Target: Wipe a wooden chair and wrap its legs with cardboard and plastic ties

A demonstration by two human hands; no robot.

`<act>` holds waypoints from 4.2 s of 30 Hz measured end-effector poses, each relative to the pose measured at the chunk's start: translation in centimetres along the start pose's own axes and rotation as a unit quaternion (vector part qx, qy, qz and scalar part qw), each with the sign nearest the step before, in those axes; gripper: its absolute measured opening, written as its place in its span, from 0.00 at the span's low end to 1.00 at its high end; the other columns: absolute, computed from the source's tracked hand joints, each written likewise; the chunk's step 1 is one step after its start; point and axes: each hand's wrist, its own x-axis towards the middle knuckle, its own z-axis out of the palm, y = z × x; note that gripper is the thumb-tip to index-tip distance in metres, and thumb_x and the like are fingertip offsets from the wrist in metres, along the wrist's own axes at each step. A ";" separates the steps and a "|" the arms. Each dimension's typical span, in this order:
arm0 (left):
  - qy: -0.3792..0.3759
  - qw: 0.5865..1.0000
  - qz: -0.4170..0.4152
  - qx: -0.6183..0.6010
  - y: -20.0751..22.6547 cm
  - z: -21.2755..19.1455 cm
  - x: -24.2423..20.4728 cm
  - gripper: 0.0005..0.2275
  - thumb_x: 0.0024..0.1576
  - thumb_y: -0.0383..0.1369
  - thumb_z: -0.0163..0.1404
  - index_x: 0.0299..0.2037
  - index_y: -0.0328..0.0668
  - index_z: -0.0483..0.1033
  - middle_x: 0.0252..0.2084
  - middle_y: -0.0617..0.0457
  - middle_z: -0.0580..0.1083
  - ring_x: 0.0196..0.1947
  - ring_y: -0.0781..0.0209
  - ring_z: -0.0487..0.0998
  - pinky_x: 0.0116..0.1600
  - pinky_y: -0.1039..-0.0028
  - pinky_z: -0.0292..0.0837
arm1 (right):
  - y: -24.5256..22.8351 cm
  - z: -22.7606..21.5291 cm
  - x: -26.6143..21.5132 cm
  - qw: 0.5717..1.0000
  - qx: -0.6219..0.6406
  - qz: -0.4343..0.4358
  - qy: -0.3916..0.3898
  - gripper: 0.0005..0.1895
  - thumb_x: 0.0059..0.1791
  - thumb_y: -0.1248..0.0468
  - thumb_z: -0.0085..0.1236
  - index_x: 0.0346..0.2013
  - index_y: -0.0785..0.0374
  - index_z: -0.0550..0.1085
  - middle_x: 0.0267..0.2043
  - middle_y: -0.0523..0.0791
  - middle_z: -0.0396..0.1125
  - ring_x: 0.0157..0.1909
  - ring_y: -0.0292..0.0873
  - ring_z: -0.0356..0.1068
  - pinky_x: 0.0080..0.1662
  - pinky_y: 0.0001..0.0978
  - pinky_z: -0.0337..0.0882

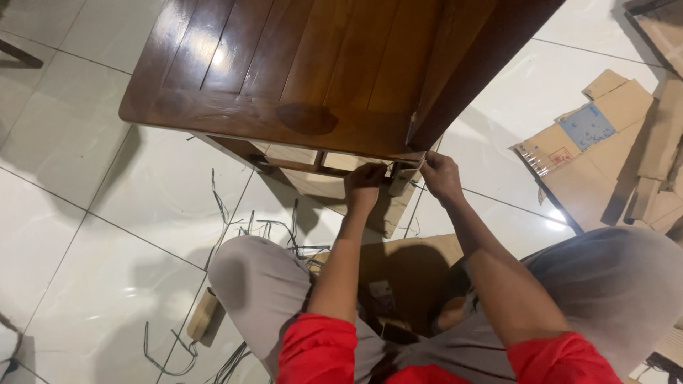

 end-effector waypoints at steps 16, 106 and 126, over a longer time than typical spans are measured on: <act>-0.006 0.775 -0.576 -0.262 4.8 1.5 -5.9 0.13 0.52 0.43 0.57 0.36 0.42 0.81 0.34 0.46 0.80 0.43 0.44 0.82 0.49 0.55 0.74 | 3.7 2.5 -5.6 0.981 0.160 -0.023 0.106 0.13 0.56 0.52 0.56 0.38 0.56 0.79 0.21 0.43 0.64 0.30 0.39 0.65 0.39 0.32 0.65; -0.062 0.788 -0.468 -0.395 6.8 -1.5 -5.5 0.05 0.53 0.32 0.57 0.38 0.50 0.84 0.31 0.56 0.82 0.32 0.66 0.84 0.41 0.76 0.77 | 0.6 3.9 -10.9 0.982 0.003 -0.174 0.074 0.04 0.58 0.63 0.54 0.40 0.61 0.72 0.31 0.50 0.72 0.33 0.52 0.73 0.38 0.43 0.71; -0.096 0.800 -0.478 -0.350 7.5 -2.1 -4.4 0.08 0.56 0.43 0.58 0.39 0.53 0.82 0.34 0.52 0.82 0.40 0.56 0.83 0.47 0.66 0.77 | 2.5 3.4 -9.3 0.936 -0.136 -0.297 0.134 0.03 0.51 0.64 0.65 0.37 0.54 0.79 0.29 0.44 0.68 0.35 0.48 0.73 0.39 0.42 0.74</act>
